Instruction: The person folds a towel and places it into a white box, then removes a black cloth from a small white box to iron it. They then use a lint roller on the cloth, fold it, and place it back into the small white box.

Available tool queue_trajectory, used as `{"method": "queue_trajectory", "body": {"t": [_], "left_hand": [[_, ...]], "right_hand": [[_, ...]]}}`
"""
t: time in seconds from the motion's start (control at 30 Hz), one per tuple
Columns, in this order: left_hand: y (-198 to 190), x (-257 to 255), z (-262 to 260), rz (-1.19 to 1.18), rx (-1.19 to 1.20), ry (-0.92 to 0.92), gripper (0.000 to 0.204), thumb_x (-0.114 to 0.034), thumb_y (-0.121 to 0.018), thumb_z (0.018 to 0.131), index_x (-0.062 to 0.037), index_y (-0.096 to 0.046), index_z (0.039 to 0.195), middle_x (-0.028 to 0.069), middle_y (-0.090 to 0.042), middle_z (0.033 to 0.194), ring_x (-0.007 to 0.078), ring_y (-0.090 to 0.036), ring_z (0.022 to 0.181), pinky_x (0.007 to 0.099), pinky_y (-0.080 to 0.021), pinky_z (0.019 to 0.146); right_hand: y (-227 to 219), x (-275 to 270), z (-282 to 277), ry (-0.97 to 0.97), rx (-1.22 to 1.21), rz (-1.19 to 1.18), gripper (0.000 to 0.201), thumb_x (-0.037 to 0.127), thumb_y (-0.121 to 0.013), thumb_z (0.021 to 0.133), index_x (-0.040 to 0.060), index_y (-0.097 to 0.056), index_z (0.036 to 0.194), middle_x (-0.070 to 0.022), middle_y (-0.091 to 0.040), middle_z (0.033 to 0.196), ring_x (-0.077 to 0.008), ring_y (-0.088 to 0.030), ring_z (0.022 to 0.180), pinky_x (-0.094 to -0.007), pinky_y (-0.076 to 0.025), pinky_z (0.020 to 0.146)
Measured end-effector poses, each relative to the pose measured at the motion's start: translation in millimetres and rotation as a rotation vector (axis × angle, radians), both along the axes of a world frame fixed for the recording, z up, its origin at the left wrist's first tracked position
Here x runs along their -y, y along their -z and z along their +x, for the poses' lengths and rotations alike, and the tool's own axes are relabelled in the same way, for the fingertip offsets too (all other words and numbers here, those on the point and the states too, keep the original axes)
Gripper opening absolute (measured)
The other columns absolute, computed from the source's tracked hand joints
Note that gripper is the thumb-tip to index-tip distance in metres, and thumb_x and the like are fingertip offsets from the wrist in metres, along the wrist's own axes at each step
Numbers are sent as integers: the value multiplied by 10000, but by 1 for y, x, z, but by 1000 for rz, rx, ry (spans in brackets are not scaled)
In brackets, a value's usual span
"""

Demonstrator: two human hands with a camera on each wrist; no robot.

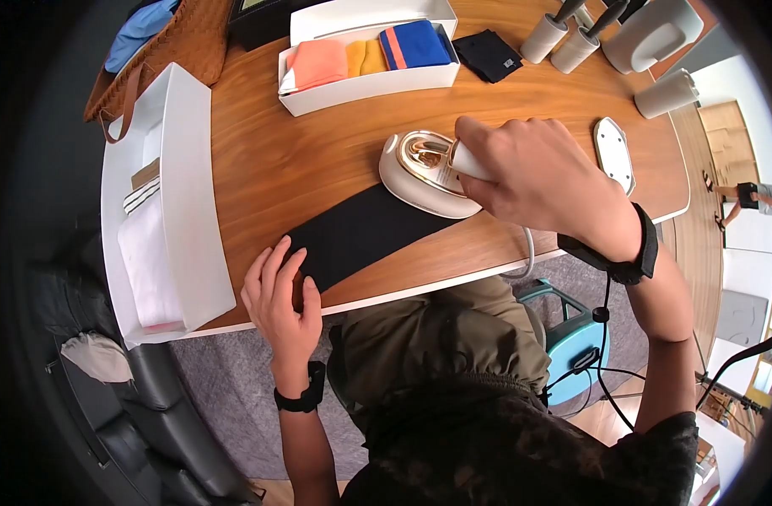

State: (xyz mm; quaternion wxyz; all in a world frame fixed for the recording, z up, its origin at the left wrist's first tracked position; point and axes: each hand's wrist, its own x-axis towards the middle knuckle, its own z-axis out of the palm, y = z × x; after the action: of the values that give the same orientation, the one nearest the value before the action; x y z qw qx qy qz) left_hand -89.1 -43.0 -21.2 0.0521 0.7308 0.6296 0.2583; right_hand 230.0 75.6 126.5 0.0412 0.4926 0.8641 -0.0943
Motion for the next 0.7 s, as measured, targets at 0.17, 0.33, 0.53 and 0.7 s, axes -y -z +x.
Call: {"method": "queue_trajectory", "body": {"t": [0.17, 0.33, 0.53, 0.7], "left_hand": [[-2, 0, 0, -2, -12, -7, 342, -147, -646, 920, -112, -736, 1248, 34, -639, 1463, 300, -522, 1364, 471, -357, 1130], [1, 0, 0, 9, -17, -4, 342, -144, -644, 922, -107, -734, 1250, 37, -641, 1458, 303, -525, 1360, 474, -360, 1129], [-5, 1, 2, -11, -22, -3, 375, -66, -656, 909, -100, -710, 1278, 40, -630, 1474, 307, -522, 1375, 475, -353, 1163], [0, 0, 2, 10, -21, -11, 348, -139, -647, 915, -102, -732, 1251, 36, -642, 1456, 302, -528, 1353, 469, -361, 1127]], "right_hand": [[-6, 10, -2, -28, 10, -9, 320, 265, -706, 949, -22, -587, 1024, -206, -662, 667, -401, -700, 686, -480, -535, 625], [-3, 8, 4, -17, 0, 9, 324, 272, -712, 947, -16, -582, 1020, -206, -661, 668, -397, -700, 686, -477, -537, 627], [1, 6, 4, 2, -2, 31, 321, 269, -713, 943, -12, -580, 1023, -200, -656, 659, -397, -698, 682, -483, -536, 625], [-1, 16, 6, -17, -4, -5, 321, 265, -718, 934, -11, -580, 1020, -194, -655, 654, -402, -696, 679, -488, -534, 626]]}}
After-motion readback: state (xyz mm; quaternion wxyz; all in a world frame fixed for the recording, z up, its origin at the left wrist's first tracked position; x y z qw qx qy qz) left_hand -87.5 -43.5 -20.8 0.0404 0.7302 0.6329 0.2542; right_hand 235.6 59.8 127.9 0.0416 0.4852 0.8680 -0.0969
